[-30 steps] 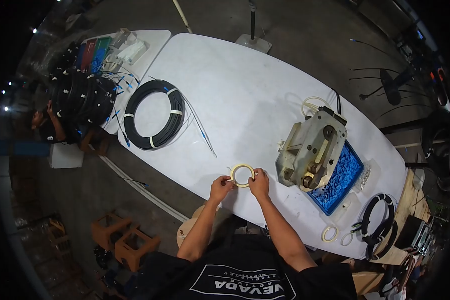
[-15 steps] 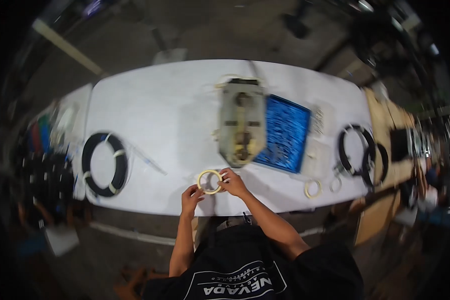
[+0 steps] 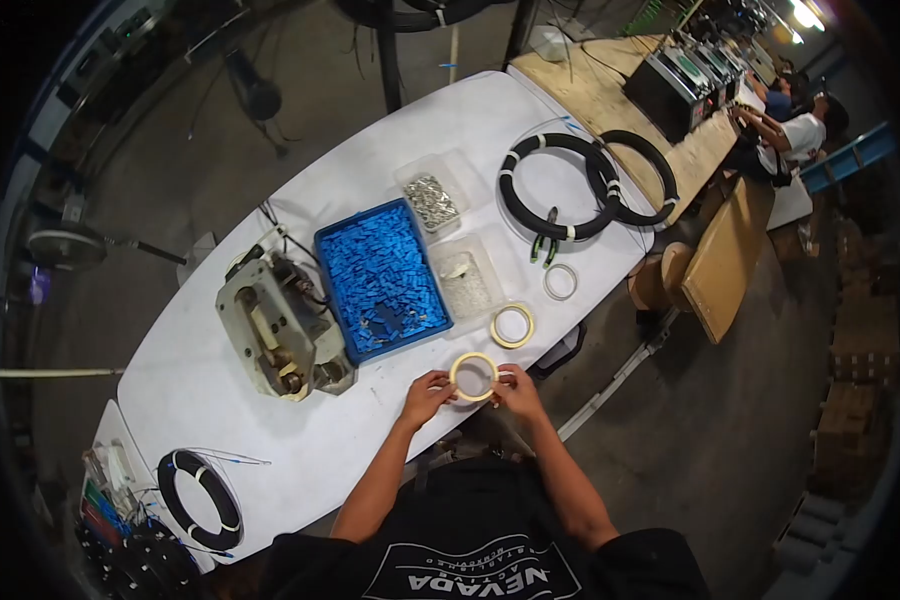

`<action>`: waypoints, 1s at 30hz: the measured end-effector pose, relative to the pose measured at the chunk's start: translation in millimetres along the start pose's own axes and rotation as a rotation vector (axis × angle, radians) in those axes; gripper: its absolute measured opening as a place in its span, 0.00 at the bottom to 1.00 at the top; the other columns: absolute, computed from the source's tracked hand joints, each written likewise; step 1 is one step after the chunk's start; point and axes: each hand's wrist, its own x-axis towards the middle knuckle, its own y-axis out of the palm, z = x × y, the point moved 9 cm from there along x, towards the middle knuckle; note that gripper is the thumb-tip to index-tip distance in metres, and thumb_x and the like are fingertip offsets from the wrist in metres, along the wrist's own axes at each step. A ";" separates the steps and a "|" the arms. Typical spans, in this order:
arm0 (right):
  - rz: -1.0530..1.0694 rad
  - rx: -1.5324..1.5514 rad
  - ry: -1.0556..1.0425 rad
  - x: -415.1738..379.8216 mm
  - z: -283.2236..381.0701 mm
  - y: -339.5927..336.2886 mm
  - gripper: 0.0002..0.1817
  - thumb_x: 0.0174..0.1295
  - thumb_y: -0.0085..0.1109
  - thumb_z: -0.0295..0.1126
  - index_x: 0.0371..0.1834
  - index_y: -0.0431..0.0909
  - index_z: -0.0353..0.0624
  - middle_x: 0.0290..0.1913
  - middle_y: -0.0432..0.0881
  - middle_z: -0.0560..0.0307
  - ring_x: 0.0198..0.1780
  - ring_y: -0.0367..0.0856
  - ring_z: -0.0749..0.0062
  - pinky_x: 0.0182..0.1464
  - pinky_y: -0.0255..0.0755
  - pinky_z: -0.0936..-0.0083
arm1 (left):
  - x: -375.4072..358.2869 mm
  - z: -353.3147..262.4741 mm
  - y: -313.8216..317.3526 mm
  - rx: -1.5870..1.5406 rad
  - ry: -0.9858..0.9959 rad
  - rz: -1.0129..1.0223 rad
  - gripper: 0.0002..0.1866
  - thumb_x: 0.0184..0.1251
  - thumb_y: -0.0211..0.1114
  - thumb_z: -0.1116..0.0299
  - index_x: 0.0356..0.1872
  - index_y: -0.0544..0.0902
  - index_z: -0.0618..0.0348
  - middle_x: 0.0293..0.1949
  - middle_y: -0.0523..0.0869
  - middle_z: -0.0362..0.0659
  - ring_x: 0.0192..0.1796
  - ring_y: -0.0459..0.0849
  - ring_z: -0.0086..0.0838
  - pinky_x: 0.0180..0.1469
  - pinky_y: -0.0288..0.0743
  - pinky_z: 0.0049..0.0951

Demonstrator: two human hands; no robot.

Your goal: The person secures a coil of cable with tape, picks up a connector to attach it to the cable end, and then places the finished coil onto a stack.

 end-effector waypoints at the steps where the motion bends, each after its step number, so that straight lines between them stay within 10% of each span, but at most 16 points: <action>1: -0.059 0.032 -0.056 1.1 3.6 -19.5 0.20 0.61 0.63 0.23 0.56 0.69 0.38 0.37 0.82 0.53 0.32 0.83 0.73 0.33 0.78 0.77 | 12.9 -5.1 20.4 0.049 0.023 0.045 0.19 0.65 0.68 0.70 0.53 0.77 0.68 0.40 0.85 0.47 0.37 0.88 0.30 0.38 0.81 0.26; 17: -0.612 -0.212 -0.114 55.7 56.4 -104.1 0.12 0.52 0.67 0.29 0.40 0.82 0.42 0.26 0.80 0.63 0.29 0.78 0.78 0.34 0.74 0.77 | 100.8 -34.5 76.0 0.508 0.105 -0.222 0.24 0.64 0.67 0.64 0.61 0.79 0.57 0.27 0.86 0.40 0.28 0.82 0.18 0.35 0.75 0.21; 22: -0.662 -0.361 -0.165 61.6 63.4 -107.7 0.10 0.51 0.67 0.30 0.36 0.81 0.40 0.26 0.82 0.60 0.30 0.80 0.74 0.35 0.74 0.74 | 95.8 -50.0 86.2 0.819 0.152 -0.239 0.23 0.63 0.66 0.59 0.59 0.81 0.53 0.35 0.87 0.47 0.38 0.87 0.38 0.42 0.79 0.36; 30: -0.670 -0.599 -0.221 61.5 87.8 -103.4 0.11 0.48 0.65 0.28 0.35 0.78 0.40 0.26 0.81 0.56 0.30 0.81 0.63 0.38 0.75 0.67 | 86.3 -67.9 91.3 1.088 0.337 -0.180 0.21 0.64 0.65 0.54 0.53 0.84 0.53 0.37 0.84 0.47 0.40 0.84 0.42 0.45 0.78 0.39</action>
